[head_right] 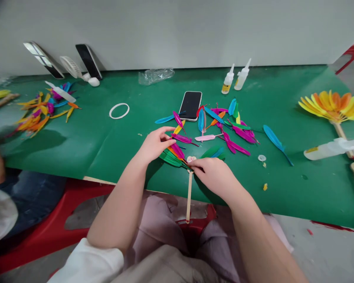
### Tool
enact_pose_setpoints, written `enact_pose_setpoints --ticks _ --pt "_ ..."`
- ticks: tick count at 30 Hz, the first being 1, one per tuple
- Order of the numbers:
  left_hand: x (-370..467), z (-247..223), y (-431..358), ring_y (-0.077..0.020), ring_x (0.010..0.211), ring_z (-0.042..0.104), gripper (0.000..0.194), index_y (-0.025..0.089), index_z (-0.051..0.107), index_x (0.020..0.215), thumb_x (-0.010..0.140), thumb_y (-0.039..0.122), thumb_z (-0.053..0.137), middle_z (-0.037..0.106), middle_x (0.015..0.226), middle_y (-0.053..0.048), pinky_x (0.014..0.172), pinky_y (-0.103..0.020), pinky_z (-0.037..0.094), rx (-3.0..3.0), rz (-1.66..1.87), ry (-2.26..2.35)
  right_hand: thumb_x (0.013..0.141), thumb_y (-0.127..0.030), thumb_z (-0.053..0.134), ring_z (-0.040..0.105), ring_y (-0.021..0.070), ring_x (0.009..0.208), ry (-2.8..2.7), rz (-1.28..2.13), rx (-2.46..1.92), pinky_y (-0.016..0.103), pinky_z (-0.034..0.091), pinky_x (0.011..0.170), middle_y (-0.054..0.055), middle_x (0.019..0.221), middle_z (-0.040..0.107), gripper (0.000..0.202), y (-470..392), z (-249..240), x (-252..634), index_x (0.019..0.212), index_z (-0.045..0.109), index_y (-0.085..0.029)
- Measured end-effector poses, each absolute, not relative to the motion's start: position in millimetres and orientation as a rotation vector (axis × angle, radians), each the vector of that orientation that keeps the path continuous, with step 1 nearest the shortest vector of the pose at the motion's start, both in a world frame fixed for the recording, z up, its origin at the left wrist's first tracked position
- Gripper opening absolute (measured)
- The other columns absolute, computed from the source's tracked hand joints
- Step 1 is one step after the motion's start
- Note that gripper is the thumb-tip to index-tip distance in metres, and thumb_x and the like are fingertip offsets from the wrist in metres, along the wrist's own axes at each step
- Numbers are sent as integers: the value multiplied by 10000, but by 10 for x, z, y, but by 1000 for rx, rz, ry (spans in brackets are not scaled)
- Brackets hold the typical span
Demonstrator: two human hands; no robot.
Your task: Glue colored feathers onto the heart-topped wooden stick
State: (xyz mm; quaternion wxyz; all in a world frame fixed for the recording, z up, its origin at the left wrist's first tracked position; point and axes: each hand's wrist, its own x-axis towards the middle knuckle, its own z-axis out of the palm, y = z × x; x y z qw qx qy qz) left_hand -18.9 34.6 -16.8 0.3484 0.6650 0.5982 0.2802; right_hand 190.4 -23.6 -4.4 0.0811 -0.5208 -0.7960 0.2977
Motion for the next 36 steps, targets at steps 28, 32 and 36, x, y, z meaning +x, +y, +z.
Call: enact_pose_setpoints --ticks 28,32,36 --pt "-170 -183 328 -109 572 472 359 220 569 1125 766 222 574 533 623 35 582 -249 368 1765 726 1533 810 -348 514 591 136 640 -2074 731 -1655 239 392 563 -33 738 678 154 -210 -42 1889 809 641 -262" --pt "-145 -149 312 -123 625 525 343 223 577 1118 775 236 569 589 669 18 635 -264 400 1770 800 1519 772 -378 569 507 103 543 -1936 690 -1678 224 357 527 -41 648 614 168 -183 -43 1893 714 556 -221" --pt "-115 -81 290 -130 676 559 311 230 601 1086 778 255 576 636 734 3 698 -282 415 1784 905 1517 792 -404 534 527 119 595 -1929 713 -1623 243 373 567 -12 707 642 210 -170 -58 1879 726 605 -217"
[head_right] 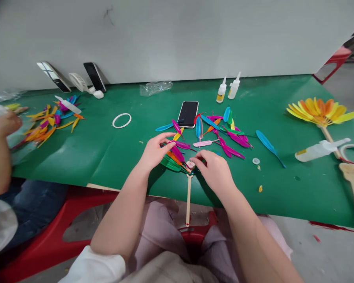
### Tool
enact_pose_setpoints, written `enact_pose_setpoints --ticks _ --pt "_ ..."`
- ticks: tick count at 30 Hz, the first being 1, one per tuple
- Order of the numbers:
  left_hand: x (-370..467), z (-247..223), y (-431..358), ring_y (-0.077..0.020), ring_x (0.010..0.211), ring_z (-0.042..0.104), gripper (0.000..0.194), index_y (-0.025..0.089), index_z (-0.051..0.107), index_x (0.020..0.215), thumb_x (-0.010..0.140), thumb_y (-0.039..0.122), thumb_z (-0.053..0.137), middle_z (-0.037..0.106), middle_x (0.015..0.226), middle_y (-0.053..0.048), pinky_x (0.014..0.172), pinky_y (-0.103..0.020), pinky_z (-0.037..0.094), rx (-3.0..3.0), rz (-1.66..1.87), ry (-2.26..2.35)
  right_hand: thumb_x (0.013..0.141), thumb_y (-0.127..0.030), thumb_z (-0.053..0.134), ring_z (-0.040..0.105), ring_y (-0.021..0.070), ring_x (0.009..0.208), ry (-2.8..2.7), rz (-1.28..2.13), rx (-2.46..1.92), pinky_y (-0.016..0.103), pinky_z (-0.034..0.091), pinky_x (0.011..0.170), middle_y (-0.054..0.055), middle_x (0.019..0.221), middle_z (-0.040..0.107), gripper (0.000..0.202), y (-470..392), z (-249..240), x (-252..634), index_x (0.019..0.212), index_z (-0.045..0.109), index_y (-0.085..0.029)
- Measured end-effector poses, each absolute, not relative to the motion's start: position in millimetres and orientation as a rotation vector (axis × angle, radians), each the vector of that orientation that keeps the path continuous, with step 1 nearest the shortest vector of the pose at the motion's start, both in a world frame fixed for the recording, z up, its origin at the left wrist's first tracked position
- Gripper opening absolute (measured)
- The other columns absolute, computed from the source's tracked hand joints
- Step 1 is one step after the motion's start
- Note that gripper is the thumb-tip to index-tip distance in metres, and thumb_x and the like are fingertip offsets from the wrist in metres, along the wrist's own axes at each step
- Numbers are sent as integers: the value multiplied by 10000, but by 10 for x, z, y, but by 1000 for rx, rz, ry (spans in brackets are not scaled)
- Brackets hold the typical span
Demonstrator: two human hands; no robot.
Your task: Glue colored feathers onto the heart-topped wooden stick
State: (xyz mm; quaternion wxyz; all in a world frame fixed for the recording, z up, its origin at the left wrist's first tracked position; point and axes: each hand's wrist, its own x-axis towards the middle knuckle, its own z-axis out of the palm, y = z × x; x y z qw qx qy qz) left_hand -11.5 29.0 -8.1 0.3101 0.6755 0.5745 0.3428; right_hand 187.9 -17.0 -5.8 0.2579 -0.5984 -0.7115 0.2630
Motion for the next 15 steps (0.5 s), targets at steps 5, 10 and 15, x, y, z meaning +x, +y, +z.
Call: enact_pose_setpoints --ticks 5,10,15 --pt "-79 11 244 -117 677 573 267 215 622 1033 769 223 586 647 725 8 701 -263 433 1673 1095 1457 763 -398 558 566 127 623 -1803 994 -1534 252 433 600 10 781 688 242 -182 -12 1860 874 679 -220" --pt "-43 18 221 -118 705 600 214 211 641 975 767 228 595 664 759 7 701 -255 460 1574 1252 1483 739 -388 566 499 96 462 -1525 1395 -1498 209 403 396 5 606 638 286 -212 81 1847 890 685 -175" --pt "-22 -44 219 -139 778 620 184 198 640 960 803 249 559 676 891 -29 741 -286 491 1571 1323 1464 684 -307 633 603 139 623 -1332 1441 -1443 230 497 468 36 721 676 257 -190 38 1824 897 676 -168"
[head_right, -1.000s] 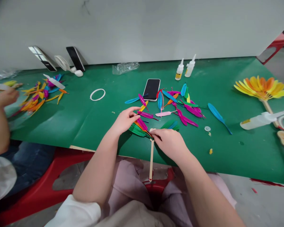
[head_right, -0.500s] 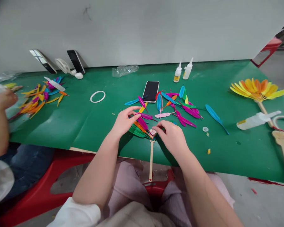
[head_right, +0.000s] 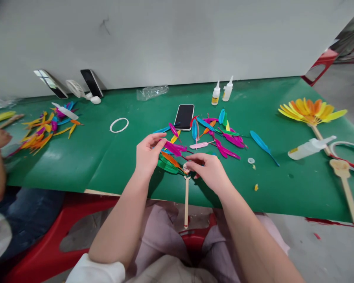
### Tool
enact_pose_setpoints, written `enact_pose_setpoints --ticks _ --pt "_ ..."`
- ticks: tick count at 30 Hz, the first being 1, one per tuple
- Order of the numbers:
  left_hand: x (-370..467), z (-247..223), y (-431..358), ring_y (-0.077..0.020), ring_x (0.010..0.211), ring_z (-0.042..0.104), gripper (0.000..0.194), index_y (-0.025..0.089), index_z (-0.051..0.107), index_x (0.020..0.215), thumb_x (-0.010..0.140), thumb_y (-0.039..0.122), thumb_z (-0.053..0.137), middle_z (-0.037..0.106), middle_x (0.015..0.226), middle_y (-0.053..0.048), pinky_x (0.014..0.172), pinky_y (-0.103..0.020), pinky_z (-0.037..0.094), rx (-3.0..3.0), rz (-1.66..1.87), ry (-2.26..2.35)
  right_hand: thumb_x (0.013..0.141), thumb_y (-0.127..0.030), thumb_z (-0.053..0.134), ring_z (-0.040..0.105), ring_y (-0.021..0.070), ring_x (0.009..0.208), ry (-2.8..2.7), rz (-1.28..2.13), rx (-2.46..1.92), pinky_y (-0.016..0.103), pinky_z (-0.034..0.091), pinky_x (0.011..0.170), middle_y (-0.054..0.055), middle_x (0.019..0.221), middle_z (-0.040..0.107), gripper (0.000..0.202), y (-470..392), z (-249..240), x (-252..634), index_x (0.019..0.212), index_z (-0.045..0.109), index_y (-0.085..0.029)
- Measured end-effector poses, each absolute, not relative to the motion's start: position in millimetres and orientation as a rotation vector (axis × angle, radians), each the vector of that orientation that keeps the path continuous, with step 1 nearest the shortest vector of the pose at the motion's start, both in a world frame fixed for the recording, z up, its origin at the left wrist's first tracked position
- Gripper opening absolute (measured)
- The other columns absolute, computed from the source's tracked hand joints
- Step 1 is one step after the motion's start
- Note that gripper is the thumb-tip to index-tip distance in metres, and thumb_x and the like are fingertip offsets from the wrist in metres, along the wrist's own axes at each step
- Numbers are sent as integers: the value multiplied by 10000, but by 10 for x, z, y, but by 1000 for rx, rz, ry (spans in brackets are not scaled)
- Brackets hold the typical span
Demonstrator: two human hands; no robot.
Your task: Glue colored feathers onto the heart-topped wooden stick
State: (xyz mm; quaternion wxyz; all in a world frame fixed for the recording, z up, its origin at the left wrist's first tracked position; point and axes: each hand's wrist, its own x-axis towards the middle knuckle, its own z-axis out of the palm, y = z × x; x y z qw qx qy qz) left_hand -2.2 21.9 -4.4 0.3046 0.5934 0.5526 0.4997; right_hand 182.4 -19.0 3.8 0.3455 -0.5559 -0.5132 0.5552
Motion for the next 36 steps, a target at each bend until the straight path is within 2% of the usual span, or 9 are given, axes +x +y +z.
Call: enact_pose_setpoints --ticks 7,13,17,21,24,26,31,34,36 --pt "81 60 27 -234 1193 429 363 234 573 1139 788 321 612 510 1283 -79 980 -412 344 2311 1559 1631 730 -293 584 613 140 600 -1483 961 -1550 296 520 610 17 748 670 148 -160 -42 1882 796 669 -191" --pt "220 -33 -14 -150 835 590 148 233 647 943 852 242 530 699 816 21 944 -411 322 2794 1066 1159 774 -281 553 616 147 715 -1622 700 -1485 278 506 657 24 793 674 149 -221 30 1821 811 671 -198" --pt "209 -50 25 -144 783 596 135 215 656 894 850 226 528 698 804 2 884 -381 364 2729 1097 1186 782 -319 554 610 165 817 -1544 561 -1432 290 512 645 48 939 654 231 -232 144 2072 969 642 -215" --pt "115 -34 63 -160 797 605 120 207 653 882 835 245 548 696 831 -26 793 -341 421 2572 1265 1302 769 -401 562 507 238 1086 -1059 -102 -1654 395 471 800 86 1216 519 460 -249 162 2956 1197 499 -243" --pt "40 -47 91 -170 816 603 130 203 649 903 834 233 543 688 839 -35 780 -337 435 2491 1346 1390 691 -444 637 509 290 1080 -675 -387 -1943 415 391 889 205 1227 495 703 -271 22 3636 1288 412 -146" --pt "15 -58 100 -169 830 602 148 203 644 929 840 216 527 685 866 -39 778 -332 440 2464 1362 1411 658 -472 650 492 332 1102 -744 -359 -2153 431 354 916 259 1183 517 783 -249 -118 3899 1273 411 -50" --pt "44 -72 88 -159 810 608 145 200 652 925 835 200 539 691 846 -34 773 -321 439 2538 1377 1327 621 -493 644 472 376 1058 -1028 -221 -2353 523 301 868 205 1020 595 465 -95 -344 4009 935 588 -154" --pt "65 -73 78 -148 782 611 129 200 660 907 829 212 559 697 828 -29 760 -311 442 2549 1419 1281 657 -482 616 528 327 913 -1078 -128 -2333 470 341 773 170 859 602 316 -79 -244 3910 767 573 -189" --pt "67 -68 70 -144 777 616 127 209 665 897 832 229 558 701 824 -24 765 -311 443 2511 1422 1307 692 -478 594 557 254 778 -1054 -15 -2184 402 367 673 135 801 596 313 -111 -63 3754 824 571 -196"
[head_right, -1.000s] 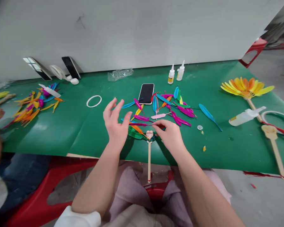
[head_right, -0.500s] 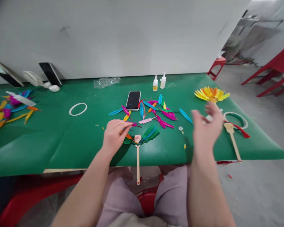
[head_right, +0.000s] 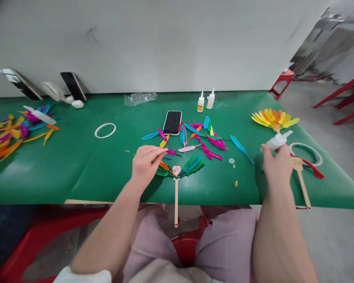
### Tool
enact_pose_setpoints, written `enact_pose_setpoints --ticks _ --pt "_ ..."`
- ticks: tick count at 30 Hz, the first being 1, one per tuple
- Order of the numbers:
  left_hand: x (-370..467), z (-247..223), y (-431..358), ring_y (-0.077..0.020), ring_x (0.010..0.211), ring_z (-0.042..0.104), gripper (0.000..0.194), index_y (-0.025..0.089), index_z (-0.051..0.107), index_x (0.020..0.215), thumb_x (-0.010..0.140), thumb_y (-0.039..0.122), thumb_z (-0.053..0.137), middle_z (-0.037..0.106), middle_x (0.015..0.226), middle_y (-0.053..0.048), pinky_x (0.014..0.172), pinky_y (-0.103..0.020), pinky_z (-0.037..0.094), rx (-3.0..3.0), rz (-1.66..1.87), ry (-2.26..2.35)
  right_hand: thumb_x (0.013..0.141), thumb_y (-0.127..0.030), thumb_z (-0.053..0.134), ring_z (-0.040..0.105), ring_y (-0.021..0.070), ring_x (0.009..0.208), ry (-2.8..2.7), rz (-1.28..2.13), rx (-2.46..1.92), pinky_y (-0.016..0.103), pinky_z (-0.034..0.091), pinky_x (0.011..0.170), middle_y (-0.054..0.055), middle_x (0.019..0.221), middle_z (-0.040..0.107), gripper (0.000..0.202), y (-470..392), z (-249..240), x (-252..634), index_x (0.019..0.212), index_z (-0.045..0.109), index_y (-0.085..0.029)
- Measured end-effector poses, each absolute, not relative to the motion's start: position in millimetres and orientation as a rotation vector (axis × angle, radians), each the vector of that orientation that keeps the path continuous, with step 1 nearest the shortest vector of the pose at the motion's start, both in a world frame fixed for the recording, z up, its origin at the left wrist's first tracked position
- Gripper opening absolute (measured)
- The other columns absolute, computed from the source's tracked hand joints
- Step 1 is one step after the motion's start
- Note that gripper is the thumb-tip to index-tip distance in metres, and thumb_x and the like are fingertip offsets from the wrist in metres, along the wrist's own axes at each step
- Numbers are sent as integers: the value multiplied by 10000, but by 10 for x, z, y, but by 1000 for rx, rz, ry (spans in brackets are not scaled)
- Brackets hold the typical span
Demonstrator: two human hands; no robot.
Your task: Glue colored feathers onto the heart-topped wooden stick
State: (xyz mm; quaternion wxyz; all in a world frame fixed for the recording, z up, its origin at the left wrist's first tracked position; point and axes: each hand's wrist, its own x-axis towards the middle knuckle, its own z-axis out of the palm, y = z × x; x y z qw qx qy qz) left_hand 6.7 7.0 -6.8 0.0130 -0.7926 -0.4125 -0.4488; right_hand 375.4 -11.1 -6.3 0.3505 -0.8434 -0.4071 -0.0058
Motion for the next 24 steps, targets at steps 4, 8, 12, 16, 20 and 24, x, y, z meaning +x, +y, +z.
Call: enact_pose_setpoints --ticks 4,8,12,16,20,24 --pt "57 -37 50 -141 790 619 135 217 669 889 841 245 546 704 838 -20 769 -306 443 -2468 -1393 -1358 744 -426 577 535 156 606 -1224 351 -1833 324 381 579 46 710 587 269 -126 402 3209 927 617 -233" --pt "35 -2 25 -139 805 609 143 211 663 903 847 224 532 701 861 -23 771 -301 436 -2464 -1368 -1360 668 -336 684 464 122 550 -1205 572 -1352 298 382 527 19 675 560 156 23 647 2649 800 667 -255" --pt "15 5 -6 -140 834 596 194 218 641 970 847 148 508 696 905 -24 771 -306 418 -2482 -1294 -1270 609 -339 708 470 108 533 -1099 1020 -1099 288 407 514 -9 677 543 281 110 621 2360 869 638 -259" --pt "15 8 -44 -137 831 603 234 225 624 994 824 97 526 700 910 -13 779 -307 410 -2498 -1251 -1127 656 -570 606 444 96 498 -1117 1097 -1065 255 358 410 24 847 613 411 42 523 2298 942 610 -276" --pt "47 30 -93 -135 844 618 233 225 616 982 811 84 541 703 915 -10 781 -305 416 -2463 -1287 -1100 769 -641 396 456 99 476 -1083 1105 -1103 247 337 368 45 1015 636 442 -23 454 2281 1042 516 -314" --pt "103 30 -159 -138 830 617 203 218 618 948 797 92 569 706 914 -3 773 -312 413 -2471 -1274 -1058 742 -516 549 519 106 563 -1076 1199 -1083 249 435 476 17 1003 637 415 -44 448 2297 1103 491 -322"
